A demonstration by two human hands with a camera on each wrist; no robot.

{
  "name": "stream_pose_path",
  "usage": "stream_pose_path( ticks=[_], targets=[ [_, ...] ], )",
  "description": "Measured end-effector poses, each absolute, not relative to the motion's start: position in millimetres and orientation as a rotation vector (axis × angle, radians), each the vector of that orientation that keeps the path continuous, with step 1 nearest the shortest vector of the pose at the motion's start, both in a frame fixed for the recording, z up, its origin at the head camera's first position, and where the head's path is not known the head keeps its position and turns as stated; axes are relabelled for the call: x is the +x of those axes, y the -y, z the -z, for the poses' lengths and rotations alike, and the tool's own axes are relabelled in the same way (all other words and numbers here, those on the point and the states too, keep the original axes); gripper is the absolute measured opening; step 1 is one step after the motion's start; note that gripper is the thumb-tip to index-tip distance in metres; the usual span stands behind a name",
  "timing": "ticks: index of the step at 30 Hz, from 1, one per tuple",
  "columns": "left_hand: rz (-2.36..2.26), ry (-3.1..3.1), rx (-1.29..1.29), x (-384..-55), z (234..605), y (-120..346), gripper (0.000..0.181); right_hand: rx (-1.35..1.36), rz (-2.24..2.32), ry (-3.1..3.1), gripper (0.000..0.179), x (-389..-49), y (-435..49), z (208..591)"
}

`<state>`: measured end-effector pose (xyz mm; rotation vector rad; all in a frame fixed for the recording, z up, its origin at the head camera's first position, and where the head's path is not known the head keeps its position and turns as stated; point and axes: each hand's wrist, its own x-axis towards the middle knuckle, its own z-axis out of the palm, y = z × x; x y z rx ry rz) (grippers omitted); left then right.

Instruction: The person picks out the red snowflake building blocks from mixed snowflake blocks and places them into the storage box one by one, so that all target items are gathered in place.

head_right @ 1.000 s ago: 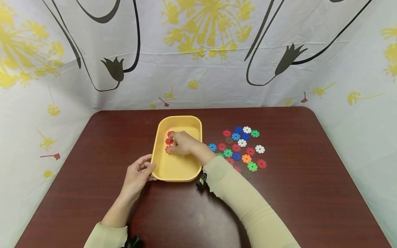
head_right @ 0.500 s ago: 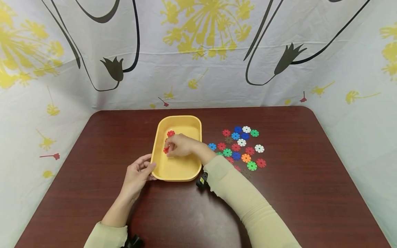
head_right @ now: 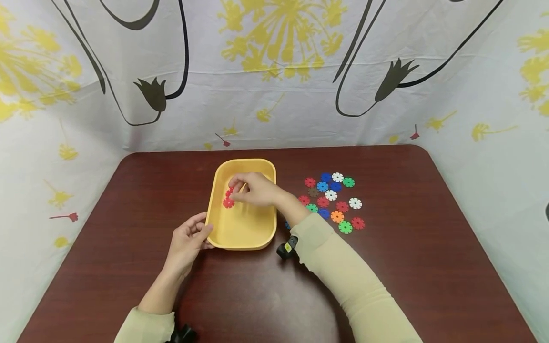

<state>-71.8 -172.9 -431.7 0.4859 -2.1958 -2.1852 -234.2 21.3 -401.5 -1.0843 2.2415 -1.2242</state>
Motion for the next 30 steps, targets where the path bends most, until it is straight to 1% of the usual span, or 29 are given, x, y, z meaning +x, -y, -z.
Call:
stream_pose_path(
  ticks=[6, 20, 25, 30],
  targets=[
    [2.172, 2.190, 0.479, -73.6, 433.4, 172.9, 0.039, -1.022, 1.339, -2.257, 0.025, -235.5, -34.4, 400.1],
    [2.121, 2.147, 0.450, -68.7, 434.7, 171.1, 0.038, -0.854, 1.453, -2.327, 0.026, -234.8, -55.6, 401.1],
    [2.115, 2.158, 0.431, -68.4, 434.8, 172.2, 0.037, -0.878, 1.411, -2.336, 0.025, -232.8, -54.1, 400.4],
    [2.148, 2.172, 0.458, -70.6, 436.3, 169.1, 0.038, -1.027, 1.310, -2.242, 0.026, -229.9, -37.5, 401.0]
  ],
)
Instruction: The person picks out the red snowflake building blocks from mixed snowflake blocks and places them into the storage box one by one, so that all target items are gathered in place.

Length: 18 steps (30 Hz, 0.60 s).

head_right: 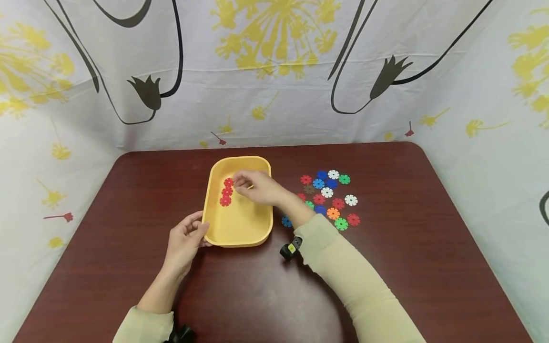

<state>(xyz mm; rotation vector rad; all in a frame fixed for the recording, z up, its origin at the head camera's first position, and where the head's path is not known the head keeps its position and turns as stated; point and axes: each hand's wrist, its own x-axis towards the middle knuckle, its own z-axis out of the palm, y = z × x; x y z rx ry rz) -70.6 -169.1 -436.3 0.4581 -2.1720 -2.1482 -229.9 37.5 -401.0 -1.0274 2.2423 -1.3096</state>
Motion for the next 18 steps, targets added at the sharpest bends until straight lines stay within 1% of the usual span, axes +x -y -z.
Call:
stream_pose_path(
  ticks=[3, 10, 13, 18],
  targets=[
    [2.167, 2.171, 0.470, -71.8, 436.3, 168.7, 0.038, -1.089, 1.227, -2.156, 0.031, -228.2, -22.3, 404.9],
    [2.205, 2.162, 0.487, -72.7, 436.7, 168.0, 0.038, -1.063, 0.974, -2.070, 0.045, -221.2, -0.3, 420.3],
    [2.209, 2.163, 0.488, -72.6, 435.5, 168.4, 0.039, -1.077, 0.894, -2.098, 0.044, -219.7, 0.6, 420.5],
    [2.214, 2.156, 0.490, -72.4, 432.6, 170.5, 0.039, -1.061, 1.002, -2.127, 0.037, -220.2, -1.0, 415.7]
  ],
)
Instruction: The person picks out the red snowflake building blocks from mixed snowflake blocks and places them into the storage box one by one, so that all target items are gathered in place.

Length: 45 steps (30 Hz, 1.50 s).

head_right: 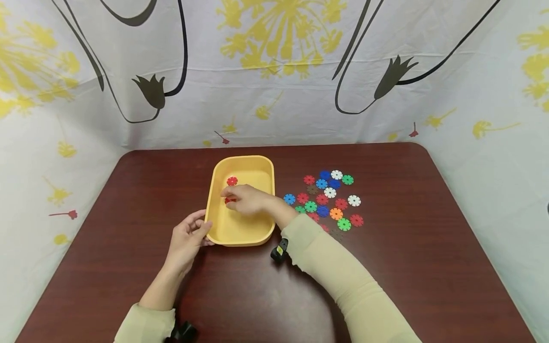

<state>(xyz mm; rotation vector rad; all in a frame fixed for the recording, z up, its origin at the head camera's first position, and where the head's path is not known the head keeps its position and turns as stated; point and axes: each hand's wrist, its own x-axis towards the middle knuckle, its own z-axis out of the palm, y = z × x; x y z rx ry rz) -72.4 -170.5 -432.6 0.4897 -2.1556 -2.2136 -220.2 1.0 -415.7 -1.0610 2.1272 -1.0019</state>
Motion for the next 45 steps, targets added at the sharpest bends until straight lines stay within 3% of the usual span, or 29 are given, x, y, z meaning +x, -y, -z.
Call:
stream_pose_path(
  ticks=[8, 23, 45],
  targets=[
    [2.211, 2.158, 0.507, -73.0, 431.2, 170.7, 0.040, -1.041, 1.384, -2.148, 0.026, -223.7, -23.5, 401.8],
    [2.193, 2.151, 0.538, -74.4, 431.3, 172.1, 0.040, -0.750, 1.703, -2.262, 0.026, -236.7, -95.0, 383.7],
    [2.175, 2.195, 0.518, -70.7, 431.6, 169.8, 0.038, -0.508, 1.499, -2.611, 0.030, -242.8, -160.8, 408.0]
  ],
)
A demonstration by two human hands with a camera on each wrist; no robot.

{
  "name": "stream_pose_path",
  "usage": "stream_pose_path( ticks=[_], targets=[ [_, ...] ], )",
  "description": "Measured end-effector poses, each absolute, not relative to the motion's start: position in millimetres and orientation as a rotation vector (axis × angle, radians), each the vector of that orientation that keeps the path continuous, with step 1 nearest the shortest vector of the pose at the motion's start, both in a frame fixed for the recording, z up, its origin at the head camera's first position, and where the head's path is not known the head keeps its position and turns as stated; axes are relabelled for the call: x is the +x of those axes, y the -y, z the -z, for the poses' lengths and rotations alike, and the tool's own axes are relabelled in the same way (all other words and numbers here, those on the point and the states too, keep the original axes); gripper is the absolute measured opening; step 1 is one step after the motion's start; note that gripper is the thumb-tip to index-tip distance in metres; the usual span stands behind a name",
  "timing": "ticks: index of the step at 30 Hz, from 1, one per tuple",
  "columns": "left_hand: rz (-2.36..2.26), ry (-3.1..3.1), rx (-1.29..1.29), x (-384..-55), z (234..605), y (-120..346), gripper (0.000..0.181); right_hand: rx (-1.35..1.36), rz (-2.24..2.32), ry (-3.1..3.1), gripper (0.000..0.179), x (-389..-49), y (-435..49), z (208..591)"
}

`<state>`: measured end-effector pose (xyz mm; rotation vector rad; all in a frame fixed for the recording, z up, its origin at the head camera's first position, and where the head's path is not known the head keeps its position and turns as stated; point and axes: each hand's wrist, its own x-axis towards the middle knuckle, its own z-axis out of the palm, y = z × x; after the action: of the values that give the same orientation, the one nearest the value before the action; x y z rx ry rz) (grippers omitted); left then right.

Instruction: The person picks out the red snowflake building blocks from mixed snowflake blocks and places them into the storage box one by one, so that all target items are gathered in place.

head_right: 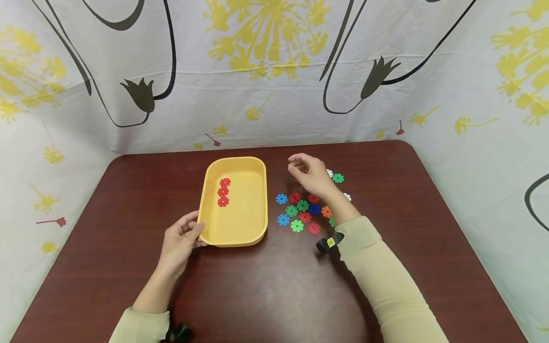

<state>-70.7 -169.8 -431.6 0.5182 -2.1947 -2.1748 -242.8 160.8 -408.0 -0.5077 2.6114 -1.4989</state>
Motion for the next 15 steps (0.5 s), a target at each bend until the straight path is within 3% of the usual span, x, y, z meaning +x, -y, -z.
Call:
stream_pose_path(
  ticks=[15],
  targets=[
    [2.189, 2.170, 0.535, -70.7, 431.8, 169.8, 0.038, -0.500, 1.277, -2.747, 0.035, -255.3, -179.8, 437.6]
  ],
)
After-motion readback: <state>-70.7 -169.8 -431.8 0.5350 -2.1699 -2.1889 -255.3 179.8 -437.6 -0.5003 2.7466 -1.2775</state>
